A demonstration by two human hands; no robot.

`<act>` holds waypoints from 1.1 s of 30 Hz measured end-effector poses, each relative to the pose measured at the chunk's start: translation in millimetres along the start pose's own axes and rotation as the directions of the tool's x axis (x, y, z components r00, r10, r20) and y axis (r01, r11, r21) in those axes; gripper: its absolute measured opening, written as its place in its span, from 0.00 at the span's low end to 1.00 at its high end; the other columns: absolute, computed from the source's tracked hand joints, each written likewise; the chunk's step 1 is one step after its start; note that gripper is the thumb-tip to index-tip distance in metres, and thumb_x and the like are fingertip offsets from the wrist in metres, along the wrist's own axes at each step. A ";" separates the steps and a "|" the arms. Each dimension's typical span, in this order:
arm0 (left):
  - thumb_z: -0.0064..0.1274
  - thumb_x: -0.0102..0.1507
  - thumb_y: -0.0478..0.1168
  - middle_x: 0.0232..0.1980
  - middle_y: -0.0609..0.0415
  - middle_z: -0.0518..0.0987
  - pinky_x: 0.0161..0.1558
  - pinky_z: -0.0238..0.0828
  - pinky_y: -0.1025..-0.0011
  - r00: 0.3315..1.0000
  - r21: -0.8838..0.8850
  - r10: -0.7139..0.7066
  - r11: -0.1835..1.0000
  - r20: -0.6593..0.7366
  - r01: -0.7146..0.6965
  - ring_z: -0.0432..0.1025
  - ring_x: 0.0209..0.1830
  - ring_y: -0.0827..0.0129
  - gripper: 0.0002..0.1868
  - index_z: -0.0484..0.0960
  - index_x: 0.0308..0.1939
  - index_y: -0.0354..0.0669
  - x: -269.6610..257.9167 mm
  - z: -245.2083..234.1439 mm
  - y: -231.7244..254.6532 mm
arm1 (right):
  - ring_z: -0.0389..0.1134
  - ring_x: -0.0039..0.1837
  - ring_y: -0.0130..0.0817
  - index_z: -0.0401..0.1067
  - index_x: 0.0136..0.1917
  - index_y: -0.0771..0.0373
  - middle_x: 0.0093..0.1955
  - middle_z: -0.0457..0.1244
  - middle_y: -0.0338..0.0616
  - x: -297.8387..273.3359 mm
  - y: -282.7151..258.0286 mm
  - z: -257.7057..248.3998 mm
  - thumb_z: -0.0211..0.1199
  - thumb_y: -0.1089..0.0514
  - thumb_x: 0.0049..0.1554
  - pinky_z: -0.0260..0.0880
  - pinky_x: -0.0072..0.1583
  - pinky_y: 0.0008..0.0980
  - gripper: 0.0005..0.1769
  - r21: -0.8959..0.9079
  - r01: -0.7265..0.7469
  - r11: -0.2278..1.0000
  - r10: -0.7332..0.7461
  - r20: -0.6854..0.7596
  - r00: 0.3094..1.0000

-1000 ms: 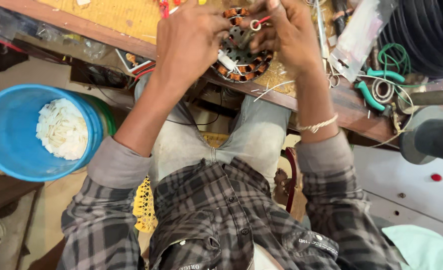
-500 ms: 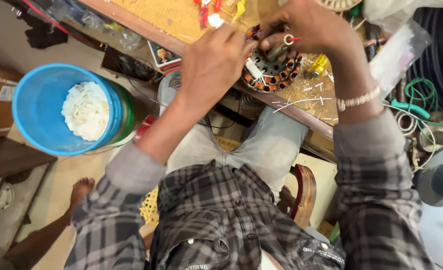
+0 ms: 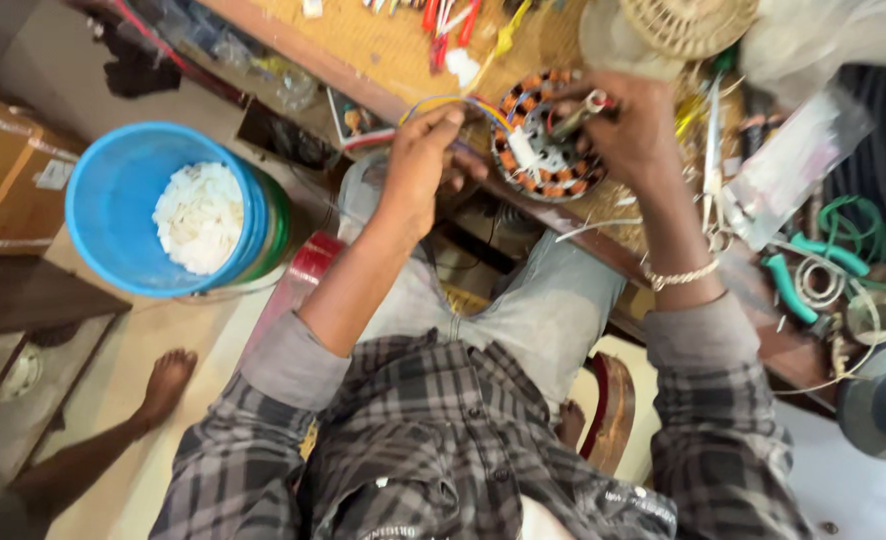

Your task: The person works on a circular electrical component, likely a motor stator, by inserting white plastic spacers into the copper windings. They use a screwdriver to adjust the spacers and scissors to trim excess material. The person also handles and connects colored wires to the component.

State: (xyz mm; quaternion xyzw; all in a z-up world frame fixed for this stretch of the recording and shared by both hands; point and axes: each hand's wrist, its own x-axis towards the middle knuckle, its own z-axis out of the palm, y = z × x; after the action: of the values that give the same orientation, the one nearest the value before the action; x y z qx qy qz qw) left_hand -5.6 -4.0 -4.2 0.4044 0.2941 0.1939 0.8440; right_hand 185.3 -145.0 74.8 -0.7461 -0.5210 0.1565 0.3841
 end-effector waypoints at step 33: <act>0.39 0.77 0.52 0.31 0.59 0.80 0.29 0.59 0.80 0.762 0.387 0.280 0.729 0.584 -0.564 0.62 0.24 0.82 0.21 0.82 0.53 0.40 26.4 35.5 95.1 | 0.70 0.55 0.28 0.74 0.59 0.73 0.54 0.69 0.46 39.4 -31.0 -55.1 0.61 0.68 0.70 0.71 0.56 0.29 0.06 0.106 0.356 0.929 -0.356 -0.013 0.934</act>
State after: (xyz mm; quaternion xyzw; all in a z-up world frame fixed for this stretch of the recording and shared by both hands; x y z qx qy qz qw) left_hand 29.0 47.5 80.3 0.7186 0.0100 0.1875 0.6696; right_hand 215.9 -127.2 140.4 -0.6173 -0.6398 0.1143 0.4434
